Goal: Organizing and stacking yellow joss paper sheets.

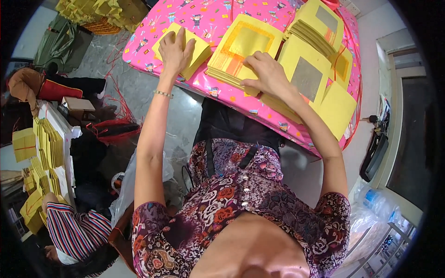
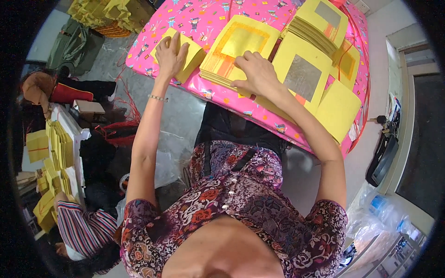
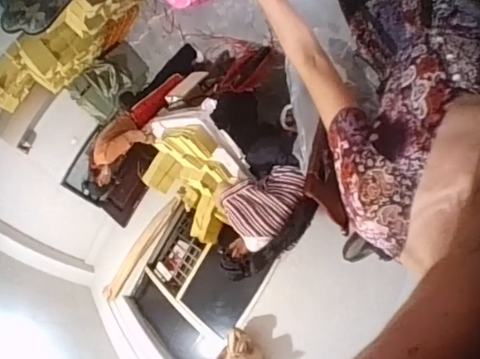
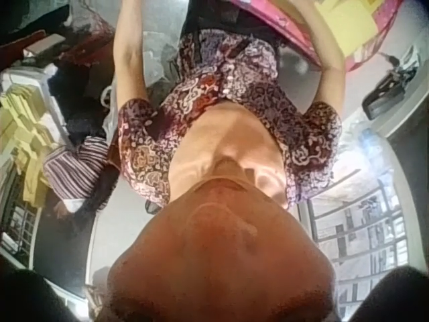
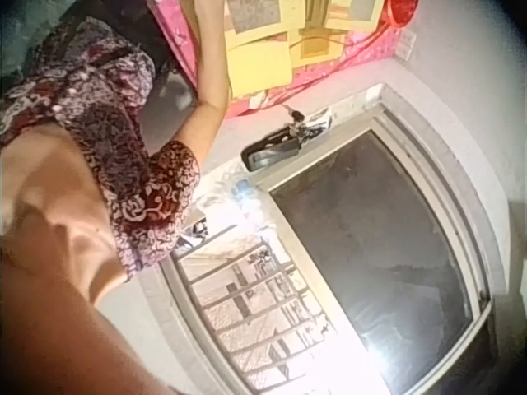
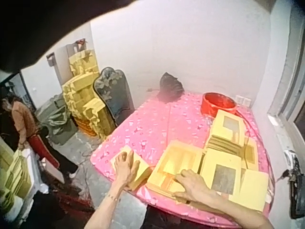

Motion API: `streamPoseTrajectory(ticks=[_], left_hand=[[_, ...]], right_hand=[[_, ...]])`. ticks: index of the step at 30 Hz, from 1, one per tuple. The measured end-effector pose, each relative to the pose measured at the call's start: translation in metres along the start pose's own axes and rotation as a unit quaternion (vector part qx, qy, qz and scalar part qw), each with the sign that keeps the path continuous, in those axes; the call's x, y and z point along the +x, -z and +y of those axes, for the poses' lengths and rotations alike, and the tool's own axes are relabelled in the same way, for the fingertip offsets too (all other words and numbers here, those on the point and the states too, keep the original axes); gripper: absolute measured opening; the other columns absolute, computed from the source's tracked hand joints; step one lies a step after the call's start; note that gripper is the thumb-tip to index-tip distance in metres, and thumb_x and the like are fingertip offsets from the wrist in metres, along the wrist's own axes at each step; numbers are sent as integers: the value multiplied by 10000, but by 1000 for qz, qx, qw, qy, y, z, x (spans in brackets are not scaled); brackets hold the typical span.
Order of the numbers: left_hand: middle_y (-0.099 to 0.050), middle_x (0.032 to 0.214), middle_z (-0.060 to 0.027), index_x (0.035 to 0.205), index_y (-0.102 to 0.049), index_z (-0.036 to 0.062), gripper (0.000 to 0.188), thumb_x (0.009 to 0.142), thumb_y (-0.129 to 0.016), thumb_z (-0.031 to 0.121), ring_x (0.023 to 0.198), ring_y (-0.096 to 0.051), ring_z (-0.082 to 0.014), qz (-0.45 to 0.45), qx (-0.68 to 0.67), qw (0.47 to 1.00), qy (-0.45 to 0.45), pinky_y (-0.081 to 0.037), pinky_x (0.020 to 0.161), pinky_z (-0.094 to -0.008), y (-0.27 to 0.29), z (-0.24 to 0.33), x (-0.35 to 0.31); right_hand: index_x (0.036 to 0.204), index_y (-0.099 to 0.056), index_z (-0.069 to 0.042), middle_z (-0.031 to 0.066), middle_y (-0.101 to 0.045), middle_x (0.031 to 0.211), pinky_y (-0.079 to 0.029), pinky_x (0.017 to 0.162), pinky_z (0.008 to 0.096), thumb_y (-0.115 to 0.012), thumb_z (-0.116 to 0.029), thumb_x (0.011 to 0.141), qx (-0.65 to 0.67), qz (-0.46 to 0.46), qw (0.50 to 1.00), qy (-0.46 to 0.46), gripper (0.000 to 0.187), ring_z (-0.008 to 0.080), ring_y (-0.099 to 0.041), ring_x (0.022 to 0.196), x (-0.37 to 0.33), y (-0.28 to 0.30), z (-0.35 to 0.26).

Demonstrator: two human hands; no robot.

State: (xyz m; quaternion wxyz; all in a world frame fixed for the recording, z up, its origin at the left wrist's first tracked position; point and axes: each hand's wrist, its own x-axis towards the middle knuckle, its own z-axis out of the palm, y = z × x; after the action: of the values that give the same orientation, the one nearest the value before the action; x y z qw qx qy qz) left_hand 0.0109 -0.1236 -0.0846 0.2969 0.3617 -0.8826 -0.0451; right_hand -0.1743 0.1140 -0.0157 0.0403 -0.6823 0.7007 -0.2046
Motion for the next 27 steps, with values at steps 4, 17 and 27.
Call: streamPoseTrajectory(ticks=[4,17,27], left_hand=[[-450,1262,-201,1295,-492,129,511,876,-542,417,1184,-386,-372,20,-26,999,-6,-298,985,-499,10,4,3],[-539,1086,-161,1148,-574,56,354,799,-630,60,1007,-545,-313,-48,-299,953,-4,-466,848,-384,53,85,-53],[-554,1198,-122,1184,-569,67,407,796,-690,91,968,-598,-254,-78,-252,962,-74,-500,778,-321,36,85,-61]], right_hand=[[965,-583,-58,113,-548,925,-483,772,410,-773,-277,666,-15,23,1000,-1,416,299,-557,916,-8,-5,-4],[722,-670,-15,119,-633,772,-512,666,418,-641,-243,789,43,30,998,-18,239,305,-635,708,-12,-8,-7],[745,-680,-28,124,-642,768,-502,649,426,-629,-232,808,71,27,995,-69,219,326,-634,697,-11,-5,-12]])
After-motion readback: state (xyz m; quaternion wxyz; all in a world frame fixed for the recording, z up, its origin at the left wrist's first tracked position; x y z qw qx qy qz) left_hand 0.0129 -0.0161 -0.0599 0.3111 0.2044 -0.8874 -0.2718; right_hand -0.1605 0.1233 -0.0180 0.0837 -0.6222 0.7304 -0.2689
